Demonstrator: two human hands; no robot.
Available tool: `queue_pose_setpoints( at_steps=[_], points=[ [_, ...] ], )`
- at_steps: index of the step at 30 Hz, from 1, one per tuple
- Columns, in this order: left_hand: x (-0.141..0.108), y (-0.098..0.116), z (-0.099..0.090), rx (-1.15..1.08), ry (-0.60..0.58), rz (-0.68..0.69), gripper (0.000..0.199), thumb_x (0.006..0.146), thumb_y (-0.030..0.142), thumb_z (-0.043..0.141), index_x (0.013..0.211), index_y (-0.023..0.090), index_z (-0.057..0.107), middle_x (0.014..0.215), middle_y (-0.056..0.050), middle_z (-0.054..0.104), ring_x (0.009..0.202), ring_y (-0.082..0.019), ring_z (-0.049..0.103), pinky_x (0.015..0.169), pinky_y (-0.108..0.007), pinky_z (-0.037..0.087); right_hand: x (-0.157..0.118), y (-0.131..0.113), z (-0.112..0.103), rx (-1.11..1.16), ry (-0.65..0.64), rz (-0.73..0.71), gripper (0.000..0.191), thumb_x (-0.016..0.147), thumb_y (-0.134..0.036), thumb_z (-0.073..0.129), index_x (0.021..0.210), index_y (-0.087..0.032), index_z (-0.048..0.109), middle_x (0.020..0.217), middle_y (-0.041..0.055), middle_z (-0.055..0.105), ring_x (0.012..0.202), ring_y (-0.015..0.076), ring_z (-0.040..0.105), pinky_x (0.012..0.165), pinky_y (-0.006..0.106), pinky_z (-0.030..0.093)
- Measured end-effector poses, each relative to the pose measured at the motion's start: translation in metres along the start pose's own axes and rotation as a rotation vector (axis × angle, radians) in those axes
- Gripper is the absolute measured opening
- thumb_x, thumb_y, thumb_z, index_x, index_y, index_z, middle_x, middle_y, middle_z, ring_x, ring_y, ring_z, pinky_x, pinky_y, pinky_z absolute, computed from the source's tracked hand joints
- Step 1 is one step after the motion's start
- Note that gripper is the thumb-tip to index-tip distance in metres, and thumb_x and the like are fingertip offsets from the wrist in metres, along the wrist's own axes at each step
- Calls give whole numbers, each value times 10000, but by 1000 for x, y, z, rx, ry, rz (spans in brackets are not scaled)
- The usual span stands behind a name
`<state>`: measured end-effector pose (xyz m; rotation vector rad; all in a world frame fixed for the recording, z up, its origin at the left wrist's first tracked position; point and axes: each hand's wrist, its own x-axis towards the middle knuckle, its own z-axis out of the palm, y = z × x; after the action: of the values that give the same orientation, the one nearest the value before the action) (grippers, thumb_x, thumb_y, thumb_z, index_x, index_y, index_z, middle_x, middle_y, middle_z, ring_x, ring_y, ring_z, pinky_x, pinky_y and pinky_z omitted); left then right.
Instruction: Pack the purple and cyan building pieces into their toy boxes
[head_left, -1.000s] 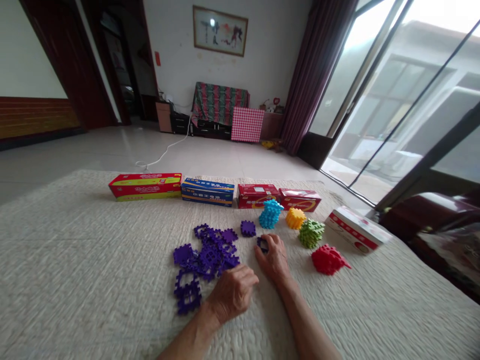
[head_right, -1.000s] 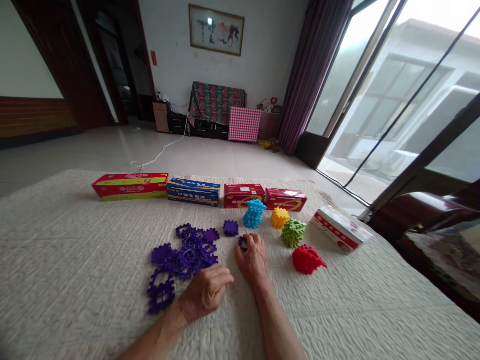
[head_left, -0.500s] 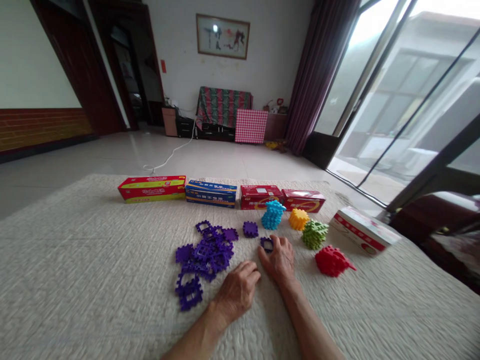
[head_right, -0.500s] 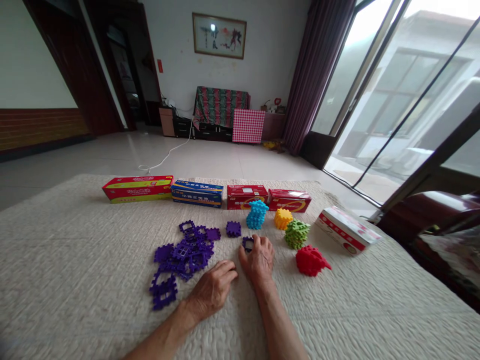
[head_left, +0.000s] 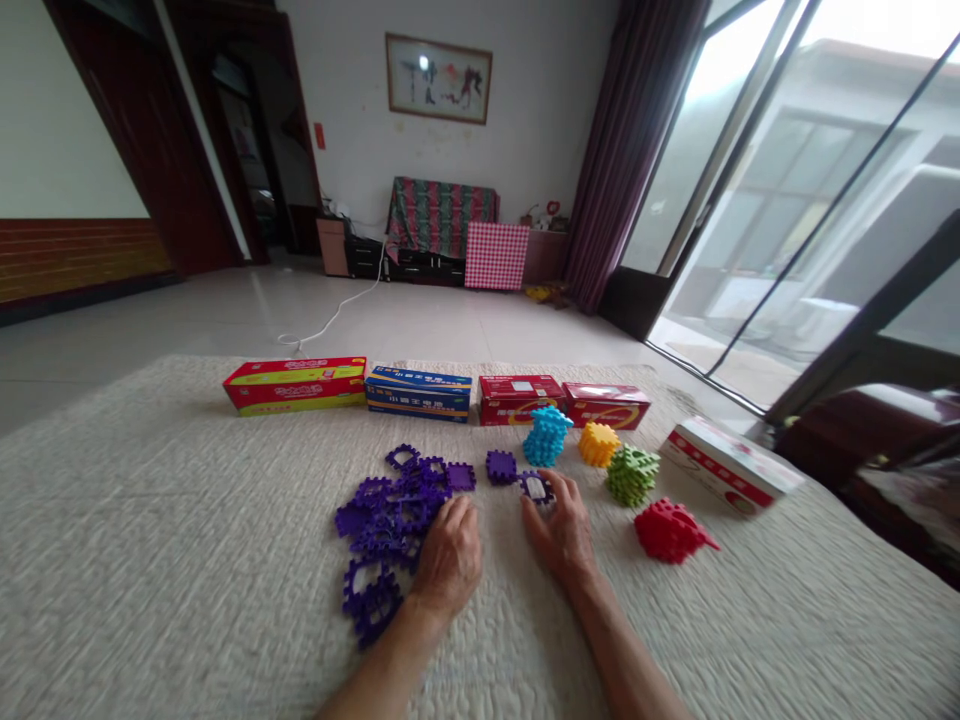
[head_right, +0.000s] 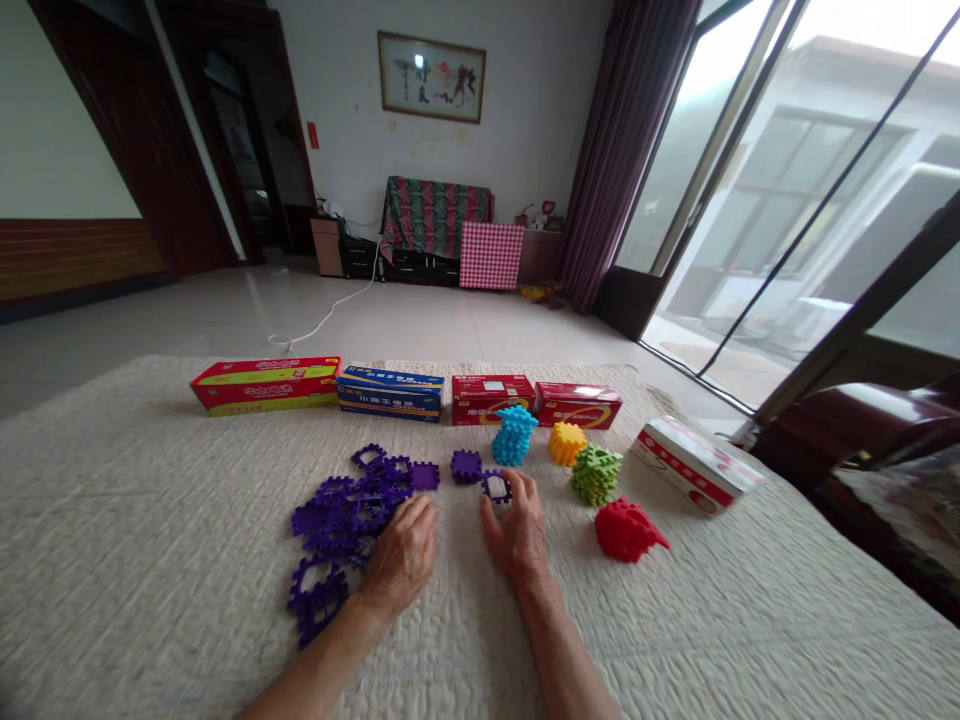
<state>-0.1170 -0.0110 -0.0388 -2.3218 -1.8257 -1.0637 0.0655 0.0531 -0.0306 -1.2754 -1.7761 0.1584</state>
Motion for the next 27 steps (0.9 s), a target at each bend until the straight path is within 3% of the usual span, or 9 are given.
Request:
queue_pose_setpoints(
  at_steps=[8,16,21,27],
  points=[
    [7,-9,-3,-98,59,-38,289,839,30,407,892,146,666,1023,-96,658,1029,-209,577,929,-375,508,23,-18,19,15,19,-116,362,780,-280,578,1128,-192,540,1112,119,577,1016,248,578,883,420,493],
    [7,-4,-5,-101,70,-62,274,820,18,437,901,141,668,1063,-91,659,1027,-205,578,940,-351,505,47,-30,42,-111,-13,-89,378,762,-334,599,1098,-166,563,1081,133,598,1018,282,559,886,461,471],
    [6,-4,-6,-105,101,-53,296,822,11,424,916,154,666,982,-79,673,973,-199,592,883,-346,520,33,-26,32,-39,48,-126,366,822,-348,547,1141,-168,547,1141,134,565,1058,254,551,914,426,464],
    [4,-4,-6,-87,146,-21,297,824,25,445,976,167,658,916,-62,677,884,-194,593,813,-342,521,11,0,11,42,-6,93,280,851,-338,454,946,-158,647,892,87,668,698,170,616,669,296,502]
  ],
)
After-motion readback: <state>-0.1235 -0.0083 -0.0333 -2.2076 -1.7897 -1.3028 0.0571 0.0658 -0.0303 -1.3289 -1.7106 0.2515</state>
